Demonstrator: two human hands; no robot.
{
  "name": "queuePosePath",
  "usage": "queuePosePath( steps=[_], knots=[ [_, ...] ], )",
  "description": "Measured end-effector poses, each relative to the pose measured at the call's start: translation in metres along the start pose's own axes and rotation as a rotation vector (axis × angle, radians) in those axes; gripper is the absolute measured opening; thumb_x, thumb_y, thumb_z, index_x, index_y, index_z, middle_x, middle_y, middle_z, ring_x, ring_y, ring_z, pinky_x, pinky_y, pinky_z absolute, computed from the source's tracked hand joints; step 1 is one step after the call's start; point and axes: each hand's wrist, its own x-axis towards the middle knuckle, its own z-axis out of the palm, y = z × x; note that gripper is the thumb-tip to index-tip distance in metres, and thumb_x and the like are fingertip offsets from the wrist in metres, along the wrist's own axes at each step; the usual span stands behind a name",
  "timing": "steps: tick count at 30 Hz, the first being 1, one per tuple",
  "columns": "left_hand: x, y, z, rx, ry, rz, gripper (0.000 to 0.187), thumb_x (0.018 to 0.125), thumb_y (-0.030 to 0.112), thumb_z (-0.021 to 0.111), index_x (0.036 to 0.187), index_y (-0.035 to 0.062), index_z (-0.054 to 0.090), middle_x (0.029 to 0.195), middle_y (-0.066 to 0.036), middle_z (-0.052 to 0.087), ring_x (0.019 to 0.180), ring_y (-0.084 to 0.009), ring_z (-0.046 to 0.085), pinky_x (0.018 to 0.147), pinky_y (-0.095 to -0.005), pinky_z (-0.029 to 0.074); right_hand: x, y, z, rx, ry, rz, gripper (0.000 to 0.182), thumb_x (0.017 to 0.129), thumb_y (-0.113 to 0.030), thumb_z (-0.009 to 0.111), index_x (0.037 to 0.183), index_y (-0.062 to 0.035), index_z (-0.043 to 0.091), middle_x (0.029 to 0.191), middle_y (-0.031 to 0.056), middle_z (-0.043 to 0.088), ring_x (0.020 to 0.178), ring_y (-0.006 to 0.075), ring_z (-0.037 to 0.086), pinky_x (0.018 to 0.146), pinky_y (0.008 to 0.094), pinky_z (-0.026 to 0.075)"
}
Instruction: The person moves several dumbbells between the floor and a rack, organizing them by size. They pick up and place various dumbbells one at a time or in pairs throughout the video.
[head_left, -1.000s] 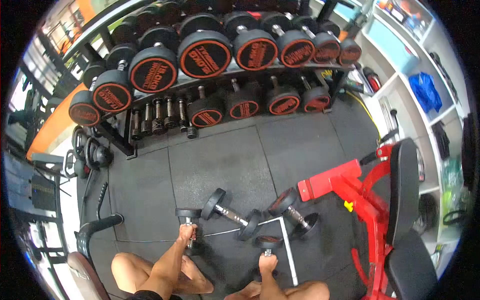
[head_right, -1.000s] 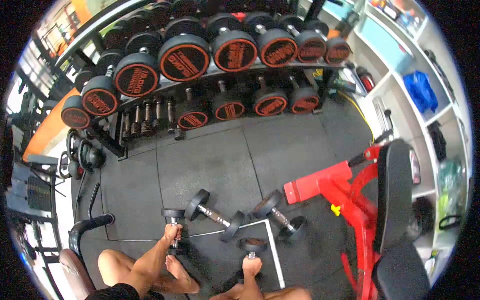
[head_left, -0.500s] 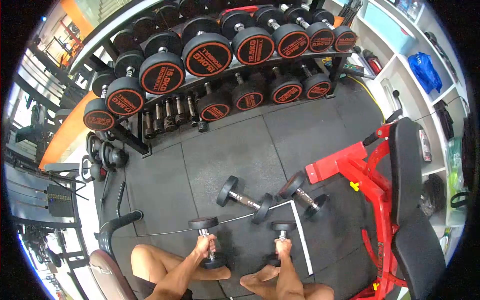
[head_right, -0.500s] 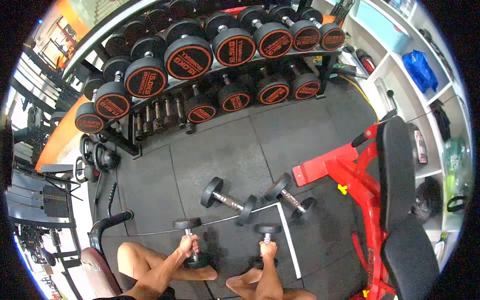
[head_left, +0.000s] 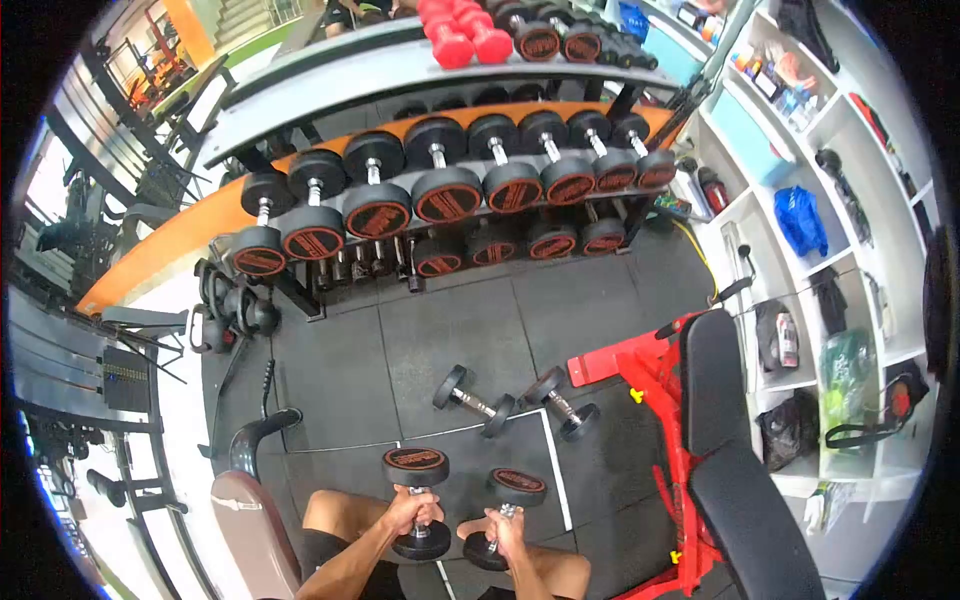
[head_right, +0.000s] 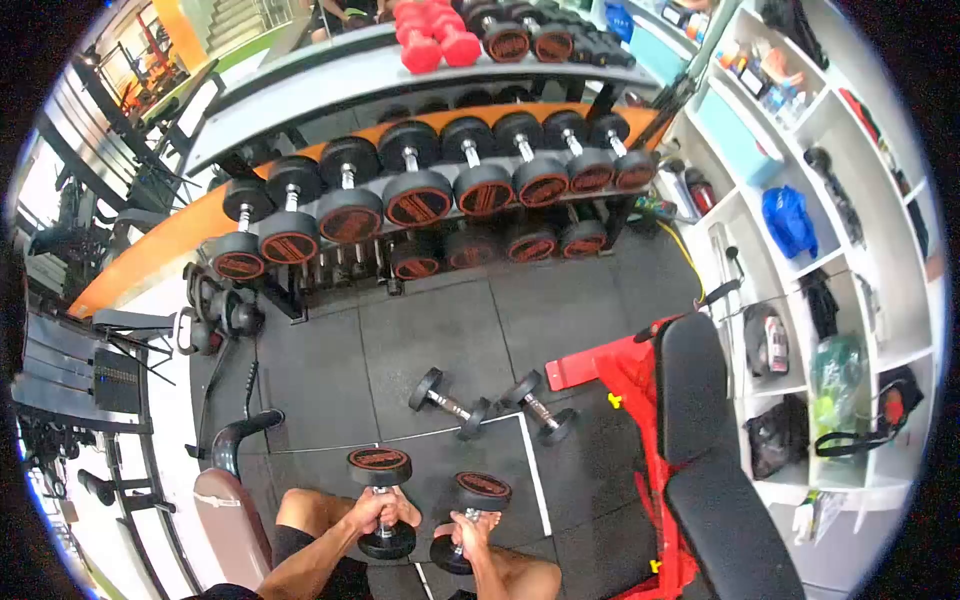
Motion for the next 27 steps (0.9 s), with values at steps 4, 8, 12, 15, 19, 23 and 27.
queuePosePath(
  steps=[4,8,12,15,19,23,27],
  knots=[
    [-0.086,0.053,0.052,-0.036,-0.044,0.004,0.018,0.092,0.010,0.060,0.077,0.0081,0.051,0.050,0.002,0.040,0.040,-0.0094,0.038,0.043,-0.0273,0.036,-0.092,-0.067,0.044,-0.037,-0.124,-0.004,0.024,0.084,-0.002,0.068,0.071,-0.0059,0.049,0.050,0.0004,0.042,0.037,0.0103,0.038,0.037,0.0278,0.031],
    [-0.165,0.098,0.082,-0.103,-0.185,-0.005,0.023,0.093,0.006,0.057,0.071,0.0071,0.050,0.050,0.002,0.038,0.042,-0.0091,0.034,0.047,-0.0271,0.032,-0.177,-0.133,0.089,-0.063,-0.202,-0.039,0.026,0.086,-0.002,0.067,0.072,-0.0092,0.047,0.050,-0.0012,0.038,0.038,0.0097,0.036,0.039,0.0274,0.030],
    [-0.235,0.132,0.096,-0.124,-0.314,0.066,0.027,0.092,0.003,0.055,0.067,0.0070,0.048,0.049,0.001,0.037,0.042,-0.0089,0.033,0.046,-0.0273,0.032,-0.261,-0.187,0.134,-0.002,-0.358,-0.136,0.030,0.089,-0.007,0.065,0.066,-0.0099,0.046,0.050,-0.0025,0.037,0.040,0.0093,0.034,0.043,0.0273,0.031],
    [-0.287,0.164,0.103,-0.119,-0.370,0.143,0.021,0.092,0.006,0.059,0.073,0.0015,0.052,0.050,0.001,0.039,0.043,-0.0088,0.035,0.049,-0.0268,0.033,-0.310,-0.213,0.157,0.048,-0.440,-0.143,0.036,0.089,-0.009,0.064,0.061,-0.0119,0.041,0.050,-0.0023,0.036,0.039,0.0099,0.033,0.043,0.0276,0.031],
    [-0.347,0.194,0.091,-0.079,-0.458,0.253,0.016,0.091,0.010,0.063,0.083,-0.0032,0.057,0.051,0.001,0.041,0.044,-0.0091,0.036,0.051,-0.0267,0.035,-0.376,-0.250,0.194,0.060,-0.639,-0.226,0.040,0.090,-0.008,0.058,0.056,-0.0127,0.037,0.046,0.0003,0.033,0.039,0.0117,0.033,0.044,0.0292,0.031],
    [-0.403,0.237,0.096,-0.004,-0.521,0.439,0.028,0.086,0.009,0.065,0.061,0.0065,0.050,0.048,0.000,0.041,0.042,-0.0098,0.039,0.049,-0.0262,0.035,-0.423,-0.272,0.242,0.053,-0.745,-0.321,0.039,0.087,-0.007,0.055,0.056,-0.0144,0.034,0.043,0.0005,0.033,0.036,0.0142,0.033,0.041,0.0321,0.031],
    [-0.446,0.275,0.104,0.093,-0.460,0.566,0.046,0.080,0.027,0.071,0.048,0.0118,0.041,0.046,0.000,0.038,0.042,-0.0118,0.036,0.049,-0.0275,0.035,-0.450,-0.281,0.276,0.020,-0.847,-0.390,0.035,0.088,-0.008,0.054,0.059,-0.0146,0.035,0.044,-0.0003,0.034,0.036,0.0133,0.033,0.042,0.0320,0.033]
  ],
)
